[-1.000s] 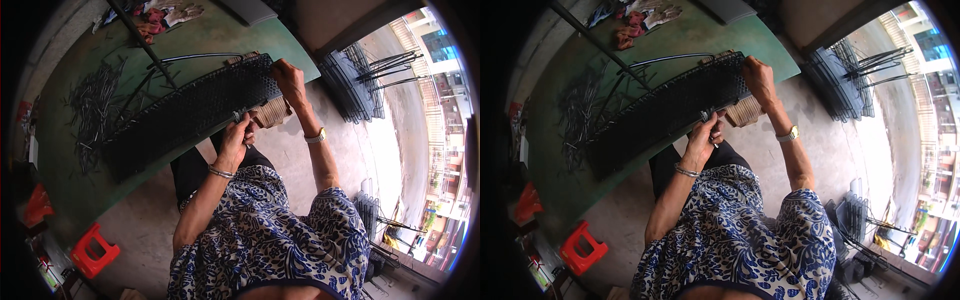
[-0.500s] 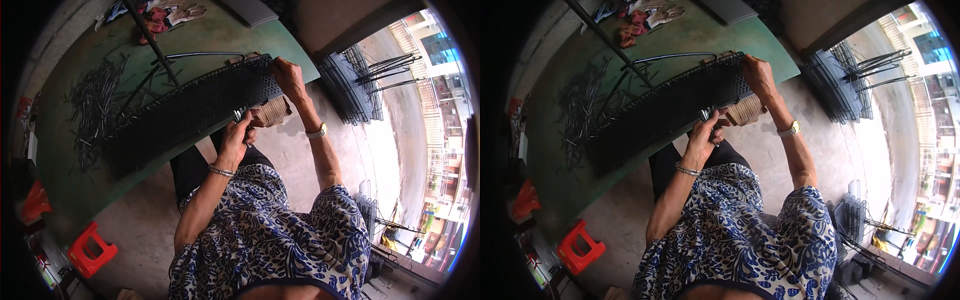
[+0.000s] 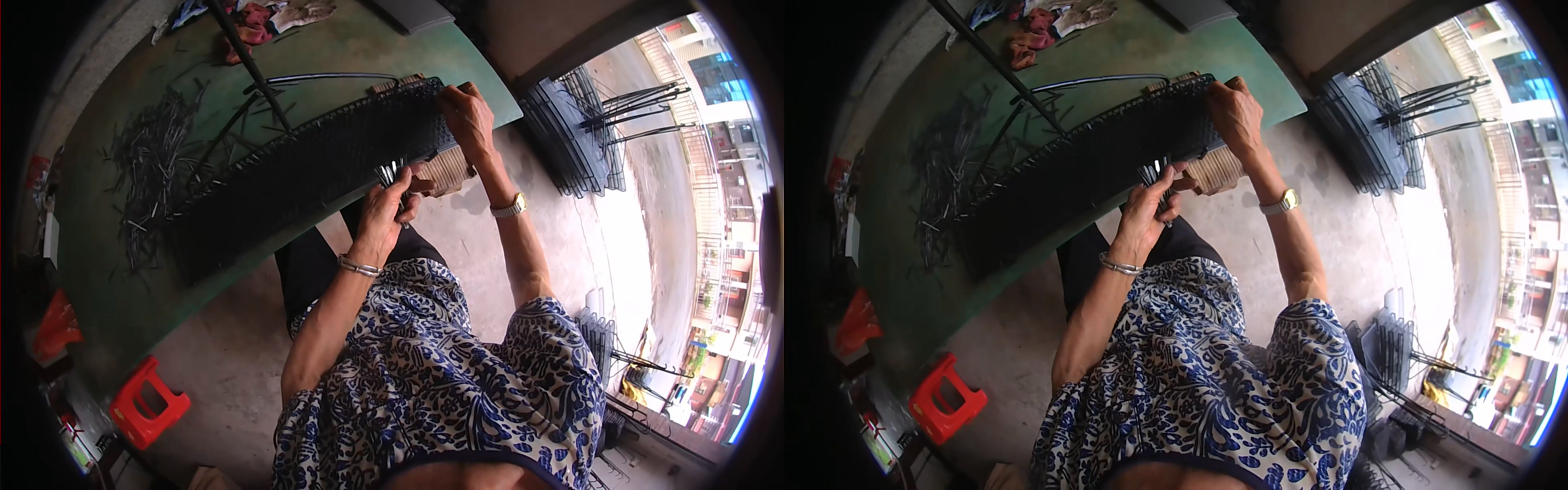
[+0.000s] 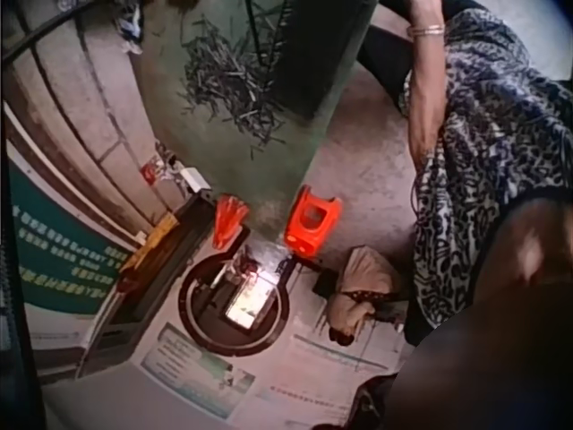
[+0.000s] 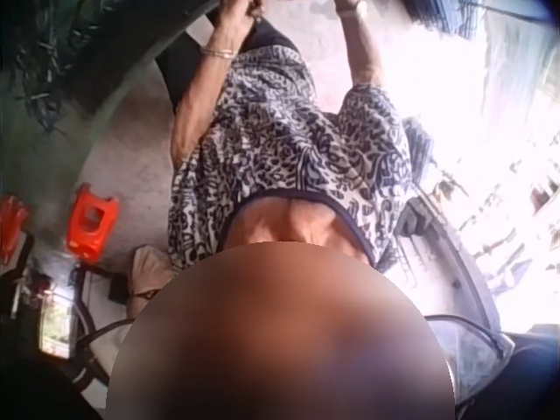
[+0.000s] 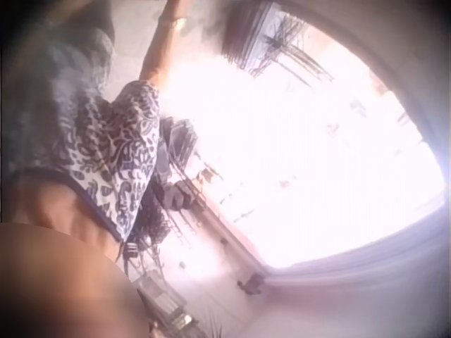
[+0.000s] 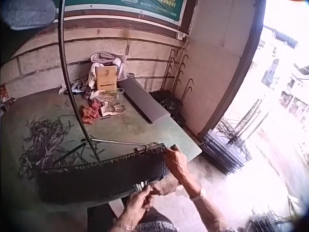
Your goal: The person is manually inserting individual metal pins into a mesh grid on a workbench.
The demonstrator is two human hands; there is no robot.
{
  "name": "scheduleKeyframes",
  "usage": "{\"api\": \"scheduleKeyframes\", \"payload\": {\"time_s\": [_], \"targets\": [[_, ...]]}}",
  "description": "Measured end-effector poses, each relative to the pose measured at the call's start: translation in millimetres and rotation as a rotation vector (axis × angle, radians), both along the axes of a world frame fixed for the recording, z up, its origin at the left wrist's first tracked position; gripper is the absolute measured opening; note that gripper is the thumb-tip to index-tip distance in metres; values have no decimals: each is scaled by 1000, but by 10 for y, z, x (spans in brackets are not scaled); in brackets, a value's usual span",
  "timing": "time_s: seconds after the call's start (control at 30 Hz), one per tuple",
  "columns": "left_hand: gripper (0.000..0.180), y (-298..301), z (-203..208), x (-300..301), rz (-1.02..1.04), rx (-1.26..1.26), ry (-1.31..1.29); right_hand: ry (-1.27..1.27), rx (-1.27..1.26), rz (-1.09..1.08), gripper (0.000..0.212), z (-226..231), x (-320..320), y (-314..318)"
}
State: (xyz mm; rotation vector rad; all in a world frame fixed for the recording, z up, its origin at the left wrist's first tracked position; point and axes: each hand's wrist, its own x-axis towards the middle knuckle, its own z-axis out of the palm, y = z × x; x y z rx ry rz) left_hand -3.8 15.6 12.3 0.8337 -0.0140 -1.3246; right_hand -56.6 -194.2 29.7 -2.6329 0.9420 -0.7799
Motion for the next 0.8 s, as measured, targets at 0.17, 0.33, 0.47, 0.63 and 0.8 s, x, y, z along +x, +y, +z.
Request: {"api": "scheduleKeyframes", "payload": {"time_s": [0.17,0.33,0.47,0.63,0.8], "targets": [[27,-2,0,-4,-14,-16,-55,48,-6,-43,17,-24,32,-27],[27,10,-5,-6,-15,-19,-54,25,-61,-77,15,-96,8,36],[27,21,97,0,-17,22,-54,34,-211,-40,17,-164,-43,64],[26,10,59,-12,-31,29,-37,-14,-116,-30,18,-140,-65,125],[25,-31,33,-23,-31,21,-25,-52,-130,-55,18,-173,-43,76]]}}
